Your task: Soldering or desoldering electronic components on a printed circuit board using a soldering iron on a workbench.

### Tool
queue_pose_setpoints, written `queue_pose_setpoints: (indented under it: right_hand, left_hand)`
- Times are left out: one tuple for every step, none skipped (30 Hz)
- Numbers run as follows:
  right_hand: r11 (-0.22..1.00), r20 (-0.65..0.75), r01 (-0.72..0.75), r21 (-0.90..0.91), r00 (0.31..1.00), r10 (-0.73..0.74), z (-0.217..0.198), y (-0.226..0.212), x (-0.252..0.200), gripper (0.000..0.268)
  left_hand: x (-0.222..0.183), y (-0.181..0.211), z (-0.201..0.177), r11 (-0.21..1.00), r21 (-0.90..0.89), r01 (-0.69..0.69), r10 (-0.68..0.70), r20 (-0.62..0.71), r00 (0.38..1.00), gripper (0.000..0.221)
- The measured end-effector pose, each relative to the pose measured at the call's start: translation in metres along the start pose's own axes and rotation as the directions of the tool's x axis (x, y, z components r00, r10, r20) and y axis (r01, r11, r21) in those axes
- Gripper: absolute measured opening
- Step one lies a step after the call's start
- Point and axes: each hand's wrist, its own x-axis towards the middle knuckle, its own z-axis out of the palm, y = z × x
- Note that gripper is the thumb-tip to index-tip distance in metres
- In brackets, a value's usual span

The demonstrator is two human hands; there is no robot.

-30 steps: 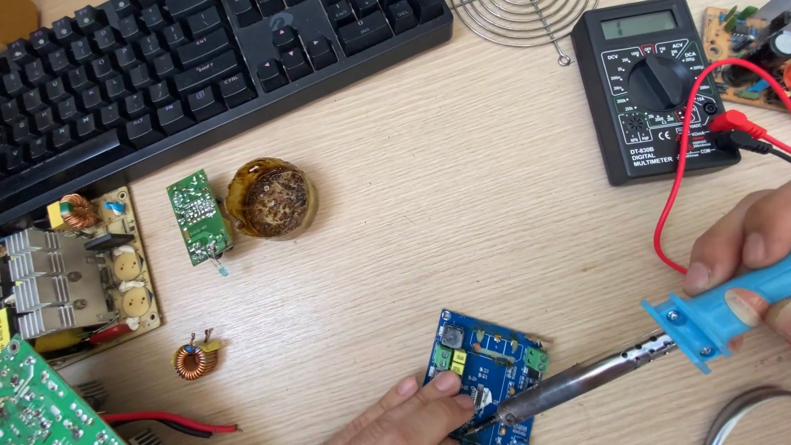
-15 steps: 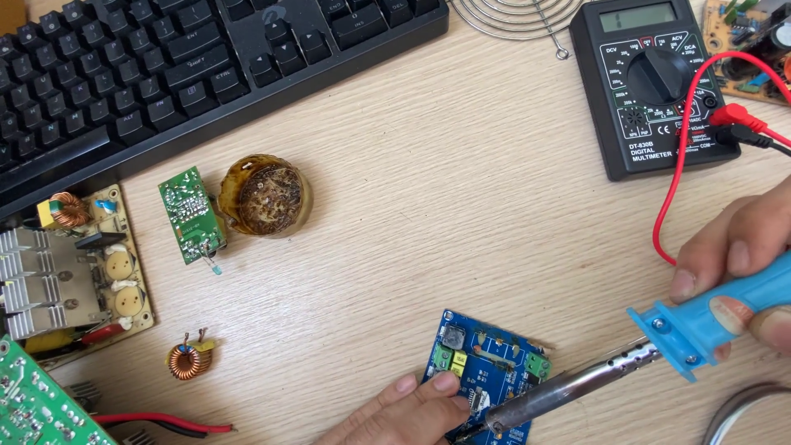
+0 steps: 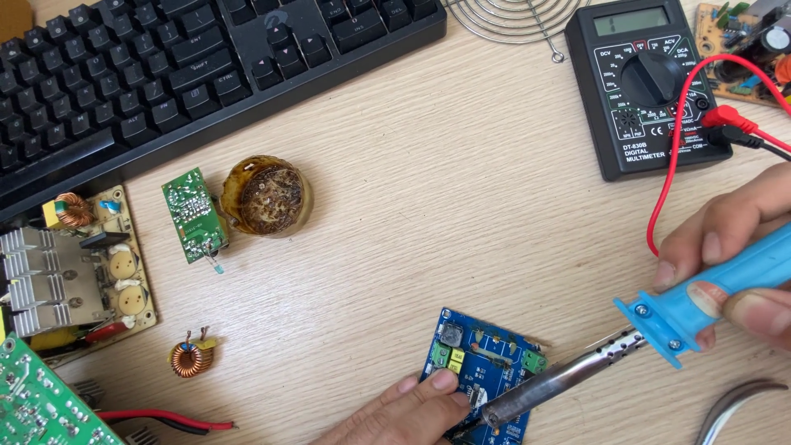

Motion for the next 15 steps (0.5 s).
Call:
queue_pose_setpoints:
  right_hand:
    - [1.0, -0.008, -0.009, -0.008, 1.0, 0.008, 0.0, 0.0, 0.0, 0.037]
    - [1.0, -0.015, -0.017, -0.016, 1.0, 0.017, 0.0, 0.0, -0.001, 0.038]
    - [1.0, -0.015, -0.016, -0.016, 1.0, 0.016, 0.003, -0.001, -0.001, 0.038]
    - [0.999, -0.035, -0.02, -0.026, 0.999, 0.019, 0.005, -0.002, -0.002, 0.035]
    - [0.999, -0.056, -0.022, -0.036, 0.998, 0.02, 0.008, -0.003, -0.002, 0.033]
    - [0.999, -0.057, -0.018, -0.035, 0.998, 0.016, 0.012, -0.003, -0.002, 0.033]
    - [1.0, -0.09, -0.026, -0.006, 0.996, 0.025, 0.016, -0.004, -0.002, 0.037]
    - [0.999, -0.123, -0.033, 0.023, 0.992, 0.036, 0.02, -0.005, -0.003, 0.041]
    - [0.999, -0.122, -0.031, 0.021, 0.992, 0.033, 0.023, -0.01, -0.002, 0.041]
    - [0.999, -0.134, -0.043, 0.021, 0.99, 0.045, 0.025, -0.016, 0.0, 0.039]
    - [0.998, -0.145, -0.056, 0.023, 0.988, 0.058, 0.029, -0.021, 0.001, 0.037]
    - [0.998, -0.144, -0.056, 0.022, 0.988, 0.058, 0.031, -0.023, 0.001, 0.037]
    - [0.997, -0.155, -0.062, 0.039, 0.986, 0.068, 0.033, -0.026, 0.001, 0.035]
    - [0.996, -0.166, -0.069, 0.055, 0.983, 0.077, 0.035, -0.029, 0.002, 0.033]
    - [0.996, -0.165, -0.068, 0.055, 0.983, 0.076, 0.035, -0.028, 0.003, 0.033]
  left_hand:
    - [-0.003, -0.008, 0.007, 0.999, -0.044, 0.005, -0.002, 0.068, 0.998, 0.052]
    - [-0.006, -0.017, 0.015, 0.996, -0.087, 0.013, -0.001, 0.136, 0.991, 0.055]
    - [-0.006, -0.023, 0.022, 0.996, -0.086, 0.013, -0.001, 0.136, 0.991, 0.055]
    - [-0.005, -0.03, 0.029, 0.988, -0.128, 0.086, -0.051, 0.256, 0.965, 0.056]
    - [-0.005, -0.037, 0.036, 0.974, -0.16, 0.162, -0.092, 0.374, 0.923, 0.057]
    - [-0.004, -0.029, 0.026, 0.974, -0.157, 0.161, -0.092, 0.373, 0.923, 0.057]
    - [-0.003, -0.021, 0.017, 0.982, -0.122, 0.144, -0.104, 0.286, 0.952, 0.057]
    - [-0.002, -0.012, 0.008, 0.988, -0.085, 0.13, -0.111, 0.197, 0.974, 0.057]
    - [0.001, -0.012, 0.006, 0.988, -0.085, 0.128, -0.11, 0.194, 0.975, 0.057]
    - [0.003, -0.012, 0.005, 0.975, -0.13, 0.181, -0.143, 0.257, 0.956, 0.056]
    - [0.005, -0.012, 0.003, 0.956, -0.172, 0.237, -0.173, 0.321, 0.931, 0.055]
    - [0.016, 0.005, -0.018, 0.956, -0.173, 0.237, -0.173, 0.32, 0.931, 0.055]
    - [0.027, 0.022, -0.039, 0.806, -0.117, 0.58, -0.479, 0.445, 0.756, 0.062]
    - [0.038, 0.038, -0.061, 0.552, -0.009, 0.834, -0.7, 0.54, 0.468, 0.071]
    - [0.028, 0.046, -0.049, 0.551, -0.01, 0.834, -0.7, 0.539, 0.469, 0.071]
